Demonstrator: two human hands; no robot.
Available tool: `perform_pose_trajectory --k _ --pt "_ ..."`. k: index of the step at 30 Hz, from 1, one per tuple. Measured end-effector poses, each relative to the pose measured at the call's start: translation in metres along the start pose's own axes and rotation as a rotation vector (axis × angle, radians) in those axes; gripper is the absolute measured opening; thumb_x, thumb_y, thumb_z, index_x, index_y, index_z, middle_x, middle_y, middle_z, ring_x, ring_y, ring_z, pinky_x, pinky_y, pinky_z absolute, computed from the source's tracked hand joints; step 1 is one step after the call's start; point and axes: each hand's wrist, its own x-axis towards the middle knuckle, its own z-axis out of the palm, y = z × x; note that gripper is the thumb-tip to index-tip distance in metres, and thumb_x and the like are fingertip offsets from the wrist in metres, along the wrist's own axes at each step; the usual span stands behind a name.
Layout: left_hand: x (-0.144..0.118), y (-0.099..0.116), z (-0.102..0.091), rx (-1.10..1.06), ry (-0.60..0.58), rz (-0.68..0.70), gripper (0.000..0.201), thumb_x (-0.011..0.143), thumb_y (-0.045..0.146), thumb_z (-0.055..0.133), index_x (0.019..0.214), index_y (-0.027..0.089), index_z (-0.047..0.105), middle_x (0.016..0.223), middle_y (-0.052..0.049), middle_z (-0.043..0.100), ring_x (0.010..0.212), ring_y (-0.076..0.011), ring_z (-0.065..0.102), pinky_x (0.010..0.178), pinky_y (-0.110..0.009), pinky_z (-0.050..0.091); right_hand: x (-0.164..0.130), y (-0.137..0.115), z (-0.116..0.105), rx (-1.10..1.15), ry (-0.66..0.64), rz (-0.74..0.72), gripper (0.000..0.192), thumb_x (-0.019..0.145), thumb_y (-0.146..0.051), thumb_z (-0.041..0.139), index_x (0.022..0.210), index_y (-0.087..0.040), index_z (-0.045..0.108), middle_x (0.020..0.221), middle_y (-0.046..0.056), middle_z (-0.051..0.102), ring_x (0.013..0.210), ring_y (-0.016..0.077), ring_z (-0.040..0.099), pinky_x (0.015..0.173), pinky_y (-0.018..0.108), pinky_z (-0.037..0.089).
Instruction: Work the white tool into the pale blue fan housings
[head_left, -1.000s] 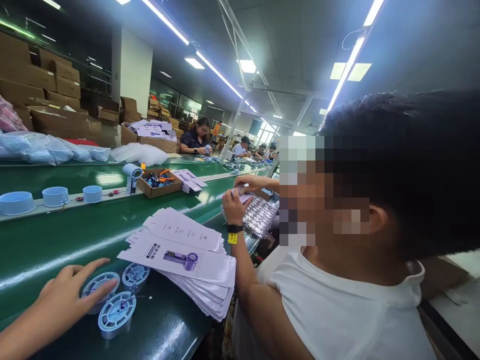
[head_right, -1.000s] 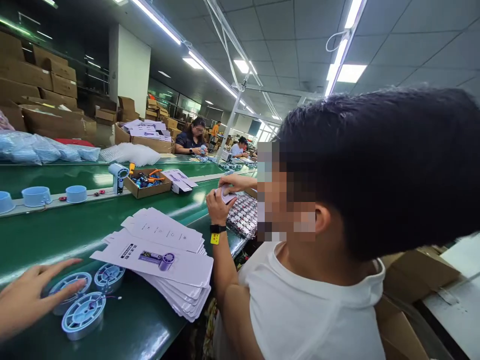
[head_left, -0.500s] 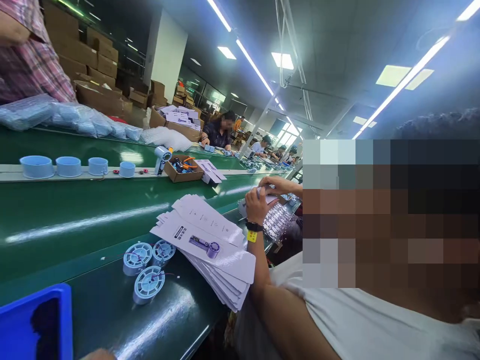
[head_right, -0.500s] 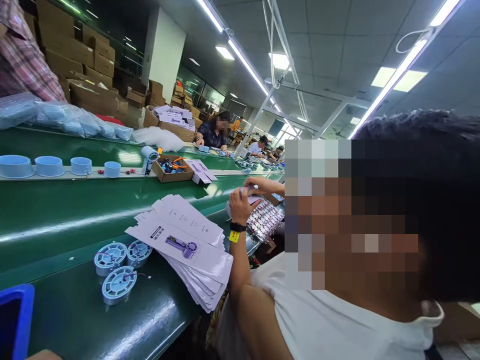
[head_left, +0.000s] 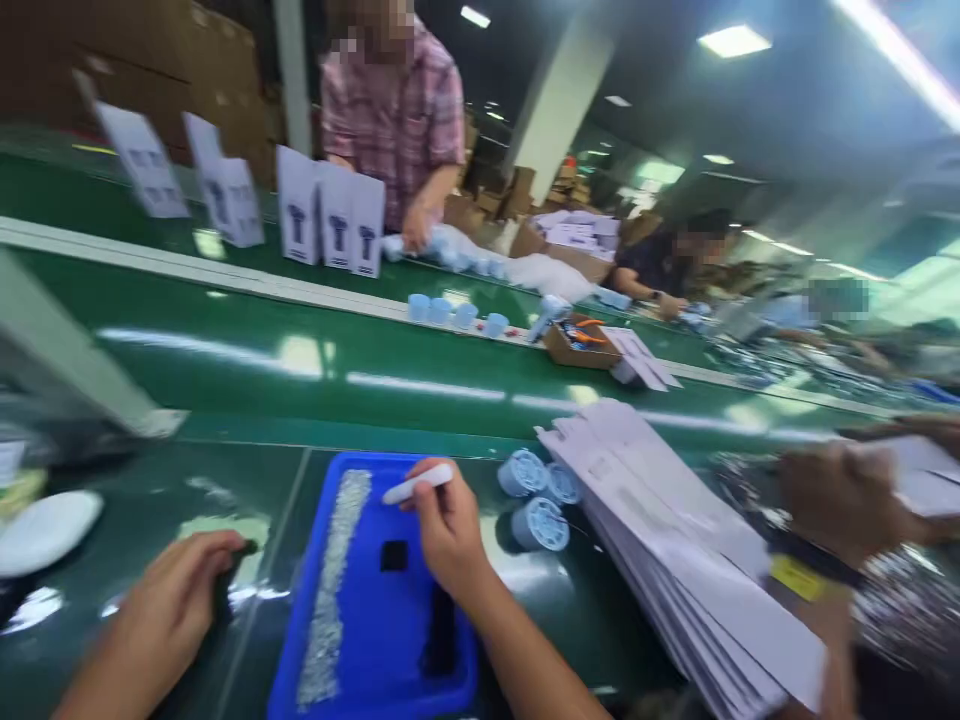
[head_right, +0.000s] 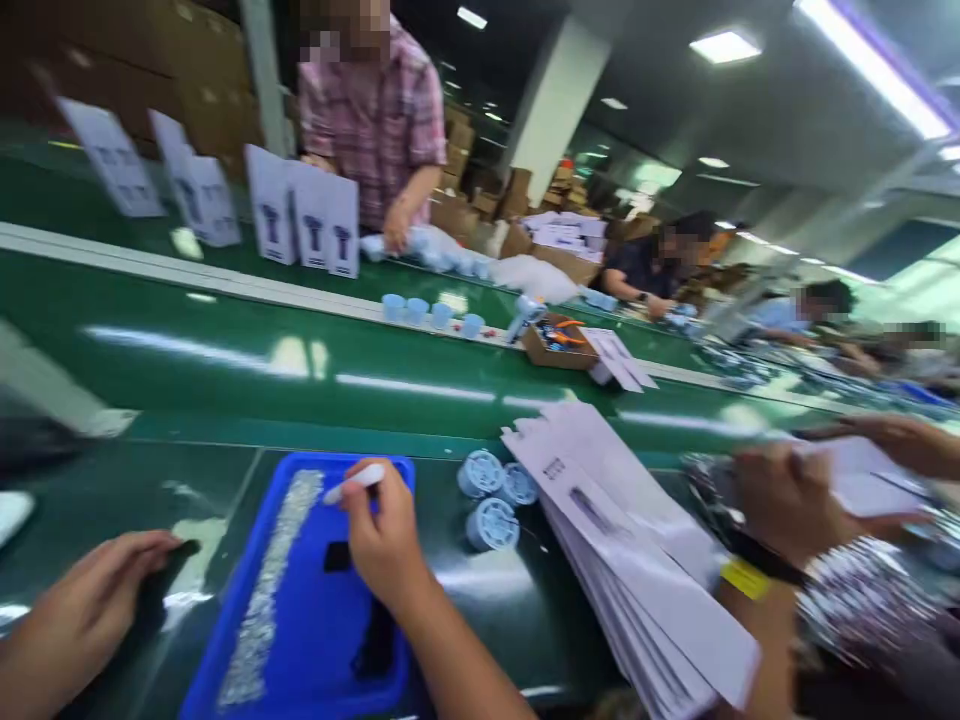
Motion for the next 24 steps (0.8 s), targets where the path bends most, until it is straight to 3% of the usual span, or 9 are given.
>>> perform_pose_trajectory --k 2,4,9,17,24 --pt "-0.006 -0.003 -0.012 -0.009 -0.018 -0.037 0.028 0.089 0.038 0.039 0.089 0.022 0.063 0.086 -0.004 0.069 0.074 -0.0186 0.066 0.069 -0.031 0.054 -0.010 -0.007 0.028 0.109 -0.072 -0.003 0.030 0.088 -0.050 0.053 0.087 -0.022 0.059 0.072 0.001 0.063 0.067 0.0160 0.060 0.059 0.027 0.050" --pt "-0.007 0.005 -0.014 -0.014 -0.007 -0.079 0.027 0.090 0.034 0.038 0.089 0.024 0.062 0.088 -0.004 0.067 0.080 -0.0191 0.066 0.073 -0.031 0.054 -0.011 -0.010 0.035 0.172 -0.119 -0.002 0.029 0.092 -0.047 0.048 0.090 -0.020 0.057 0.076 0.003 0.063 0.067 0.0152 0.059 0.061 0.027 0.050" --pt "-0.006 0.022 -0.012 -0.046 0.008 -0.099 0.028 0.091 0.036 0.039 0.086 0.025 0.064 0.092 -0.004 0.060 0.084 -0.0189 0.064 0.074 -0.029 0.053 -0.006 -0.006 0.033 0.203 -0.161 0.005 0.024 0.094 -0.042 0.046 0.091 -0.020 0.055 0.082 0.003 0.060 0.068 0.0141 0.058 0.065 0.028 0.049" --pt "-0.010 0.020 -0.013 -0.069 -0.101 -0.142 0.023 0.093 0.035 0.041 0.088 0.025 0.061 0.097 -0.003 0.058 0.087 -0.0171 0.060 0.072 -0.026 0.049 -0.007 -0.005 0.039 0.204 -0.181 0.031 0.024 0.094 -0.042 0.046 0.089 -0.020 0.055 0.082 0.002 0.060 0.066 0.0133 0.058 0.063 0.027 0.048" --pt "-0.011 0.033 -0.021 -0.126 -0.124 -0.140 0.021 0.094 0.032 0.040 0.086 0.023 0.057 0.088 -0.003 0.060 0.088 -0.0183 0.059 0.078 -0.031 0.049 -0.008 -0.010 0.035 -0.012 -0.219 -0.090 0.020 0.092 -0.038 0.050 0.082 -0.021 0.056 0.072 0.000 0.059 0.062 0.0148 0.056 0.059 0.026 0.045"
